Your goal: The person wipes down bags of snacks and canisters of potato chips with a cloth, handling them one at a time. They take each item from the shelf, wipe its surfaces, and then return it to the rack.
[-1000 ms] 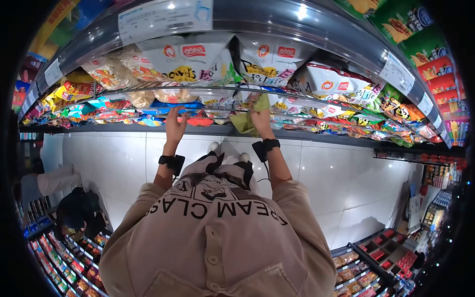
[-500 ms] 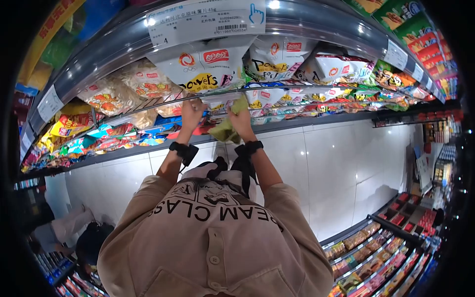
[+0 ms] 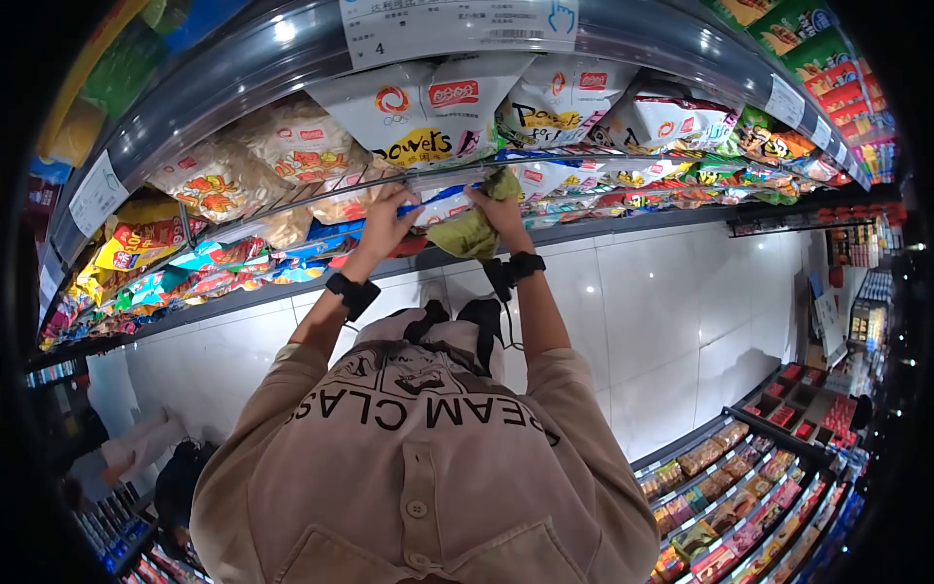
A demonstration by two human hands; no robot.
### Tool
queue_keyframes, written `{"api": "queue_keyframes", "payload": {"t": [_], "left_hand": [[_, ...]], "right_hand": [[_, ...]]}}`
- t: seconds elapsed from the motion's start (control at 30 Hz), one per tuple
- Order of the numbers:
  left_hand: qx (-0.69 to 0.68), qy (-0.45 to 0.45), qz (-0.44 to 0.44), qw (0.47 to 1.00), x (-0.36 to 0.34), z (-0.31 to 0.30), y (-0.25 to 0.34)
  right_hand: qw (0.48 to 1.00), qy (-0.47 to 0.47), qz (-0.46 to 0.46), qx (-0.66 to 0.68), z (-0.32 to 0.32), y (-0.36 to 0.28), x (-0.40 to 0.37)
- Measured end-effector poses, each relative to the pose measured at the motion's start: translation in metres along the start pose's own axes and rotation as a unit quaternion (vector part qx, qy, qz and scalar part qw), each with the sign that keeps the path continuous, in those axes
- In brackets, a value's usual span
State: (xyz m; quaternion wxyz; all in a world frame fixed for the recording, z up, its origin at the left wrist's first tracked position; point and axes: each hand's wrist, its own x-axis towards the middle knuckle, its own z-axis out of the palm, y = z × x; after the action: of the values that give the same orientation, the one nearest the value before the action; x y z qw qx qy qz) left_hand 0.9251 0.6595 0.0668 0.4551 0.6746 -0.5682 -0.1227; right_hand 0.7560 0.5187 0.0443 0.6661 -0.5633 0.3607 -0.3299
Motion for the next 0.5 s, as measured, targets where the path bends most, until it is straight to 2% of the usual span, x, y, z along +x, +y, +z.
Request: {"api": "queue_keyframes", "payload": {"t": [0.03, 0.1, 0.13, 0.3, 0.4, 0.43, 0.5], "left_hand": [[0.001, 0.000, -0.002, 1.000, -0.008, 0.002, 0.003], [-0.044, 0.036, -0.013, 0.998, -0.018, 0.007, 0.011], [-0.050, 0.049, -0.004, 0.998, -0.022, 0.007, 0.016], [-0.093, 0.084, 0.028, 0.992, -0.032, -0.002, 0.060], [-0.057, 0.113, 0.107, 0.986, -0.038, -0.011, 0.081], [-0.057, 0.113, 0.108, 0.986, -0.038, -0.014, 0.082], [-0.045, 0.141, 0.174, 0.974, -0.040, -0.021, 0.085]], "right_hand": [[1.000, -0.002, 0.002, 0.001, -0.004, 0.001, -0.002], [0.996, 0.008, 0.089, 0.015, -0.009, 0.000, -0.009], [0.997, 0.045, 0.067, 0.008, -0.007, -0.001, -0.013], [0.992, 0.081, 0.039, 0.089, 0.001, -0.036, -0.047], [0.982, 0.110, 0.096, 0.123, -0.002, -0.050, -0.071], [0.980, 0.102, 0.113, 0.131, -0.006, -0.046, -0.079], [0.965, 0.103, 0.180, 0.162, -0.010, -0.049, -0.097]]}}
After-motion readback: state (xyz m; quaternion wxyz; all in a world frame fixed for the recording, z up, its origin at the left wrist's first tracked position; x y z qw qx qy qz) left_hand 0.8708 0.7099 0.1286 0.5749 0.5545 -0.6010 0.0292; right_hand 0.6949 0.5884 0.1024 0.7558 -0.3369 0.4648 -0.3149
